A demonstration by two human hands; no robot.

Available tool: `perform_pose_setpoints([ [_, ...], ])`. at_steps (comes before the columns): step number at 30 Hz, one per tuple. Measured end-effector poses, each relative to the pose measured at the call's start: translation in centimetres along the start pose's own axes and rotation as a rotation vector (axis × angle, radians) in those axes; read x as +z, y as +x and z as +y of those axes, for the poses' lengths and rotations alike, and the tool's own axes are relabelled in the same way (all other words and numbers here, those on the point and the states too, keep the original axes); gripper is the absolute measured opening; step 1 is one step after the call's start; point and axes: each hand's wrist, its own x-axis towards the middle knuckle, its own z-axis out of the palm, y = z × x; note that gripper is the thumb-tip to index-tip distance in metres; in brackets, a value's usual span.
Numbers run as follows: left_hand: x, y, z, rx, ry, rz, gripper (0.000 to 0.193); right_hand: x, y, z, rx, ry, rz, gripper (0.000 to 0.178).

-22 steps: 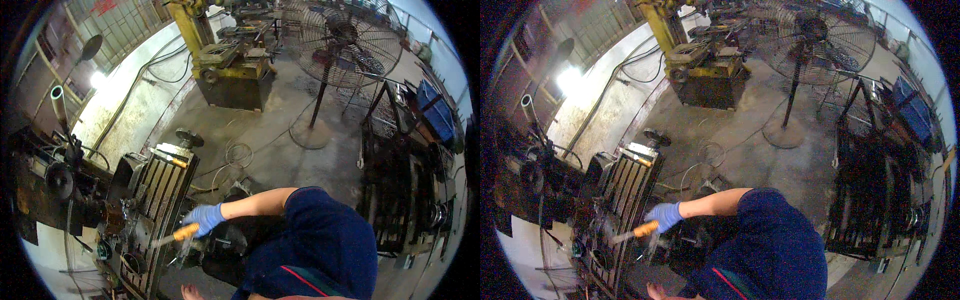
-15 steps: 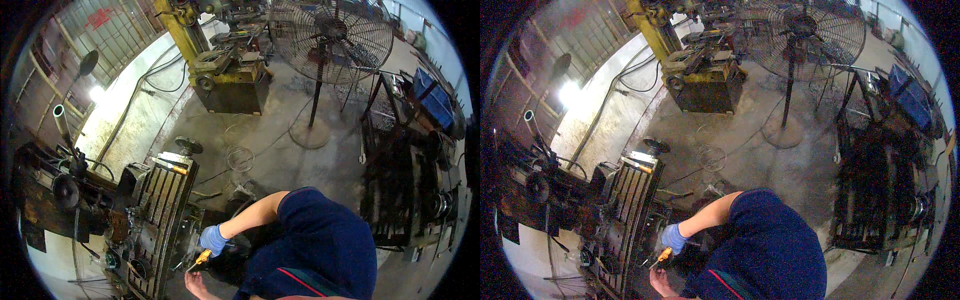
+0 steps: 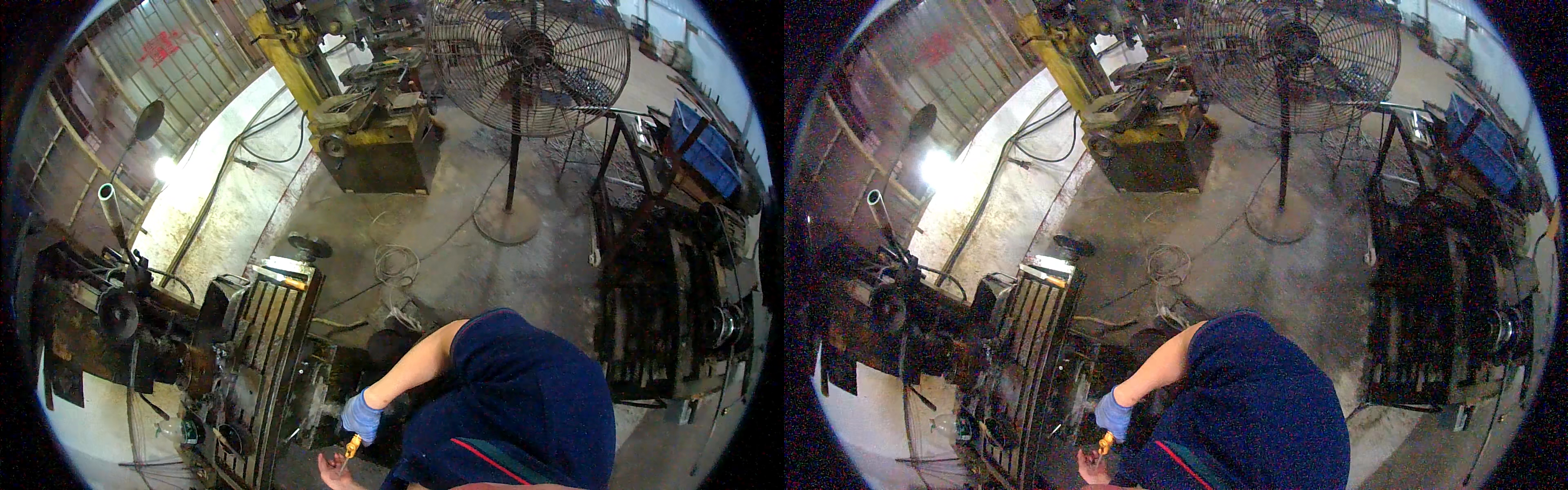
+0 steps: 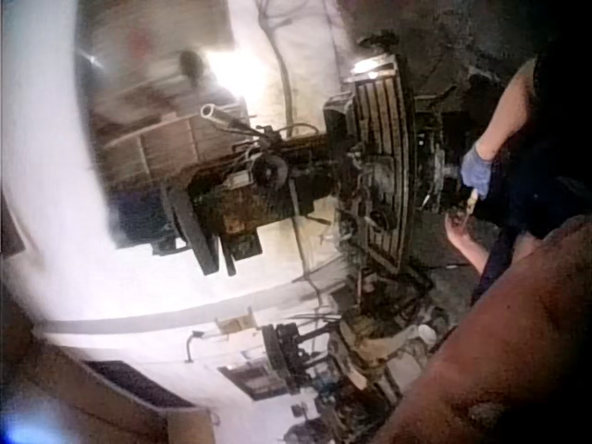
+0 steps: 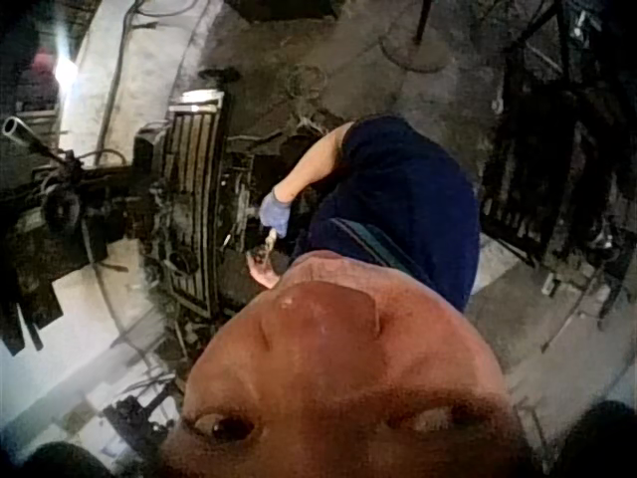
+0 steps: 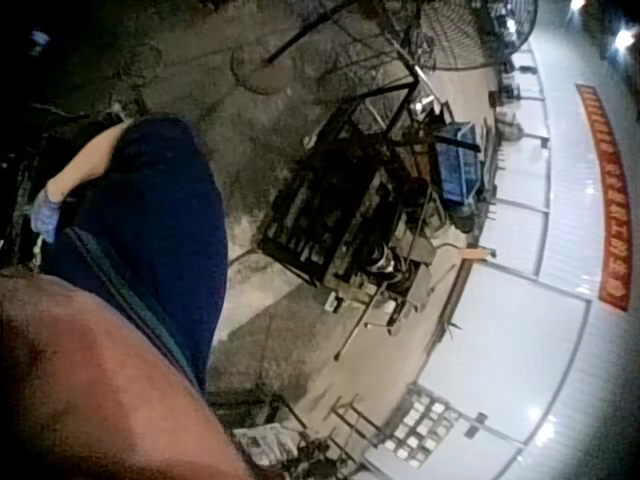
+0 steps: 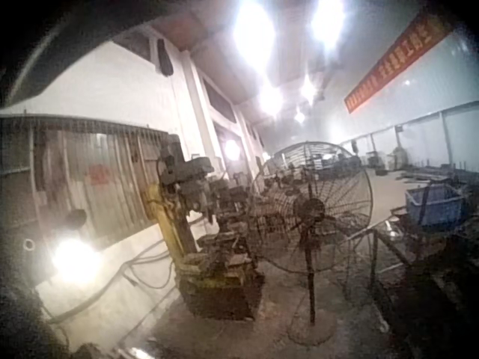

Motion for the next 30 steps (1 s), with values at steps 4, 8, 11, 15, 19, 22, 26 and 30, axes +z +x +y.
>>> perform_pose_setpoints([
  [4, -1.4, -1.6, 0.4, -0.167, -0.016, -0.139, 0.026, -0.3, -0.8, -1.3, -0.041, 0.036, -0.022, 0.053],
  [8, -1.2, -3.5, 0.9, -0.16, -0.104, -0.109, 0.025, 0.2, -0.2, -0.2, 0.056, 0.045, -0.033, 0.052],
  [11, 0.5, -4.5, 0.4, -0.113, -0.144, -0.05, 0.027, 0.3, -0.6, 0.4, 0.114, 0.083, 0.002, 0.045],
  [15, -2.3, -0.5, -0.7, -0.329, -0.187, -0.186, 0.025, 1.2, 0.2, 0.7, 0.152, 0.036, -0.014, 0.046],
  [19, -13.1, 5.2, -1.2, -0.633, -0.532, -0.565, 0.03, -0.1, 1.3, -1.6, 0.084, 0.043, -0.051, 0.045],
  [22, 0.0, -0.7, -5.0, 0.189, 0.17, -0.081, 0.025, 1.3, -0.5, 1.9, 0.141, 0.119, -0.002, 0.045],
  [26, 3.3, -6.8, -0.8, 0.114, -0.135, -0.007, 0.019, -1.9, -0.8, -0.7, 0.121, 0.113, -0.057, 0.047],
  [30, 2.4, -8.3, -0.3, 0.118, -0.295, 0.078, 0.017, -4.8, -0.4, -1.8, 0.217, 0.014, -0.199, 0.049],
])
